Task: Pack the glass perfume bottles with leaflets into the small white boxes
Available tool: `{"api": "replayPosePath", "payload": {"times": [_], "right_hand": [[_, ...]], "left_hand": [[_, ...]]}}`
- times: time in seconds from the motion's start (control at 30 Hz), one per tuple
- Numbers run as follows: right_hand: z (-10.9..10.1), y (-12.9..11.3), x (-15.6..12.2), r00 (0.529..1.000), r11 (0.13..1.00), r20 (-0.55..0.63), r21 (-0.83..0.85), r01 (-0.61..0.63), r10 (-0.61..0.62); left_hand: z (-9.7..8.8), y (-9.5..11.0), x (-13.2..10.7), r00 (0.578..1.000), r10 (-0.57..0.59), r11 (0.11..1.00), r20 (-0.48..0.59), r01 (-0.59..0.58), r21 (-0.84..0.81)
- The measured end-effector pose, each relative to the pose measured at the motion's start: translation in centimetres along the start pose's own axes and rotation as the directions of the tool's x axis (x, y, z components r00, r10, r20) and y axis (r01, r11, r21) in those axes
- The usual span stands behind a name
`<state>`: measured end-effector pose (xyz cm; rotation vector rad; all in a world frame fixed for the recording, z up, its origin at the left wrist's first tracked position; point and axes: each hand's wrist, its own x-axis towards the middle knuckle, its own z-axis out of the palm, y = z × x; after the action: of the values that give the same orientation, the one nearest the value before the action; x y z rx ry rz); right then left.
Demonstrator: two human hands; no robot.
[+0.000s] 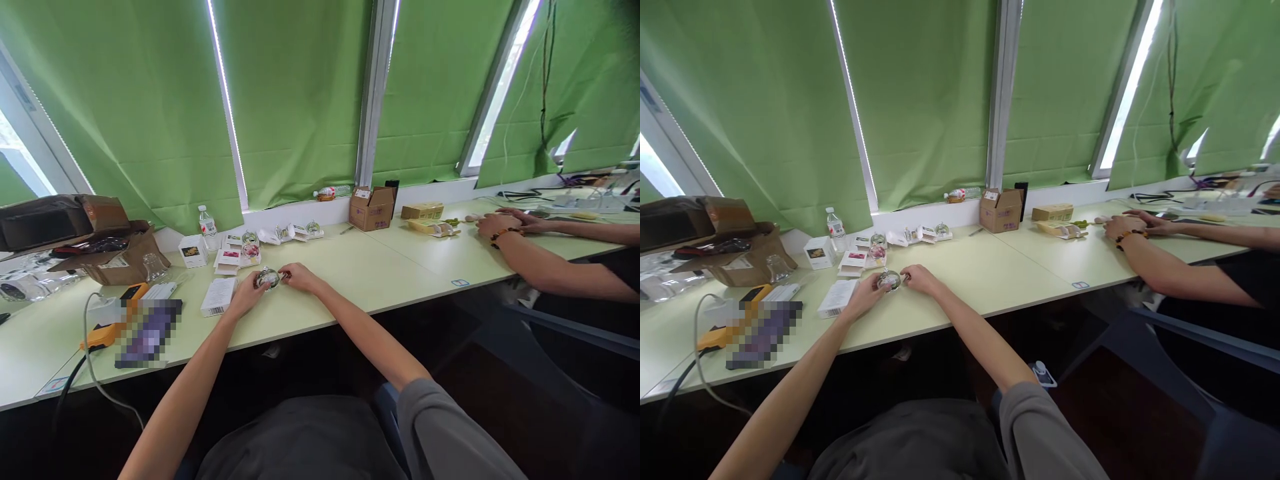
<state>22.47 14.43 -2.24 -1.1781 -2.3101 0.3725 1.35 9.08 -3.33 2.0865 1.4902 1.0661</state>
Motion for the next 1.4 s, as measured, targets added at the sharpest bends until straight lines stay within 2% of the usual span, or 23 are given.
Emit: {"api": "replayPosePath", "payload": {"times": [0.27,0.47,0.6,0.93,1.13,1.4], "right_hand": [[0.1,0.0,0.0,1.000,1.000,-0.007,0.023,-0.017,0.017],[0.0,0.4,0.2,0.997,0.998,-0.053,0.029,-0.047,0.049],[-0.1,1.0,0.3,0.992,0.996,-0.088,0.001,-0.092,0.092],[-0.1,1.9,0.7,0.982,0.984,-0.116,-0.085,-0.159,0.149],[0.0,2.5,0.6,0.969,0.965,-0.135,-0.136,-0.225,0.207],[-0.2,2.3,0.6,0.972,0.958,-0.107,-0.176,-0.226,0.210]], "left_hand": [[0.1,-0.3,0.3,1.000,-0.020,1.000,-0.018,0.019,-0.018],[0.4,-0.9,0.4,0.999,0.028,0.999,-0.038,-0.029,-0.019],[0.3,-1.0,0.4,0.997,0.039,0.999,-0.064,-0.037,0.029],[0.1,-0.8,0.3,0.998,0.042,0.985,-0.050,-0.033,0.167],[0.0,-0.8,0.3,0.999,0.033,0.985,-0.039,-0.025,0.173],[0.0,-1.1,0.3,0.998,0.039,0.988,-0.045,-0.031,0.152]]}}
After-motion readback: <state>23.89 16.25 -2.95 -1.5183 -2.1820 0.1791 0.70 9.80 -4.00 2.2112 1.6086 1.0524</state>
